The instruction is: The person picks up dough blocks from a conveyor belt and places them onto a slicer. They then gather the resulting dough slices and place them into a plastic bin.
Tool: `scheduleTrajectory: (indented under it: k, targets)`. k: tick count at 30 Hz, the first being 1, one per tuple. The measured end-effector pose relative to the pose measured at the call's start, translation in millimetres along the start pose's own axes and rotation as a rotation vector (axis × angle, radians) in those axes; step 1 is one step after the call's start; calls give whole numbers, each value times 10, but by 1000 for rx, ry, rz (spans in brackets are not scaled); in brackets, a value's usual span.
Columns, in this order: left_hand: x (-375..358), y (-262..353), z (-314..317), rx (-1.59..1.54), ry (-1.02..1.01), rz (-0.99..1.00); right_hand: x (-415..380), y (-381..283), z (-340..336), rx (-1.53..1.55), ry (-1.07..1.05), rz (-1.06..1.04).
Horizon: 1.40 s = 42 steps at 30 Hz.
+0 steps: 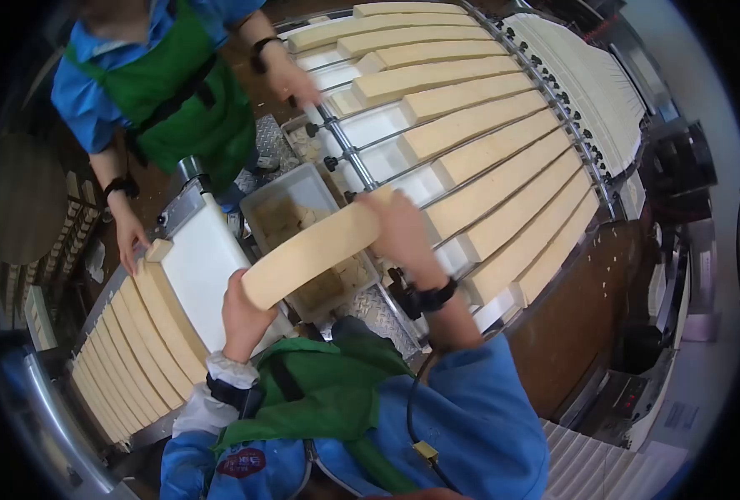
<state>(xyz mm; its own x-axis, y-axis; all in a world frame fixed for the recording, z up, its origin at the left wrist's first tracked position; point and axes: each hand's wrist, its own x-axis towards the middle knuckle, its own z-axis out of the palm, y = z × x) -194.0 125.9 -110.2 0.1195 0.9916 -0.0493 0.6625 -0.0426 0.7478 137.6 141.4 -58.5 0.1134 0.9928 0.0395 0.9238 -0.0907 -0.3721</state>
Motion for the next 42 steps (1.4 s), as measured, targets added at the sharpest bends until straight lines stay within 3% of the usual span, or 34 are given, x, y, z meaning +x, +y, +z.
scheduleTrajectory:
  k: [1, 4, 7, 8, 11, 12, 15, 16, 19, 22, 26, 32, 34, 37, 41, 42]
  targets:
    - [90, 212, 73, 5, -17, 58, 93, 238, -137, 37, -14, 0]
    - [338, 850, 208, -4, -199, -16, 398, 916, -384, 101, -168, 55]
    - [542, 1160, 348, 32, -239, -29, 804, 1706, -176, 332, -377, -47]
    - [599, 1212, 367, 63, -222, 7, 862, 1759, -214, 441, -478, -4]
    - [698, 1353, 364, 128, -176, 99, 885, 1968, -5, 831, -481, 325]
    - [717, 1423, 331, 130, -168, 122, 881, 1926, 89, 718, -310, 336]
    - [747, 1601, 389, 68, -219, 91, 639, 1401, 26, 151, -63, 340]
    - [756, 1652, 422, 37, -243, 62, 500, 1362, 280, -138, 269, 166]
    - [873, 1335, 880, -121, -186, 25, 176, 927, 289, 127, 409, 81]
    - [863, 1280, 906, -217, -140, -94, -27, 588, 322, 161, 496, 141]
    - [833, 965, 1001, -321, -119, -145, -18, 453, 394, 158, 472, 216]
    - [746, 604, 1041, -807, -177, -237, 10, 391, 422, 286, 404, 226]
    - [738, 544, 1115, -778, -177, -182, 37, 374, 416, 307, 412, 230]
    - [770, 511, 1167, -643, -173, -106, 128, 401, 451, 222, 246, 277]
    - [711, 557, 1062, -401, -116, -69, 174, 418, 458, 404, 247, 233]
    - [708, 319, 1141, -481, -40, 51, 139, 370, 447, 500, 278, 227]
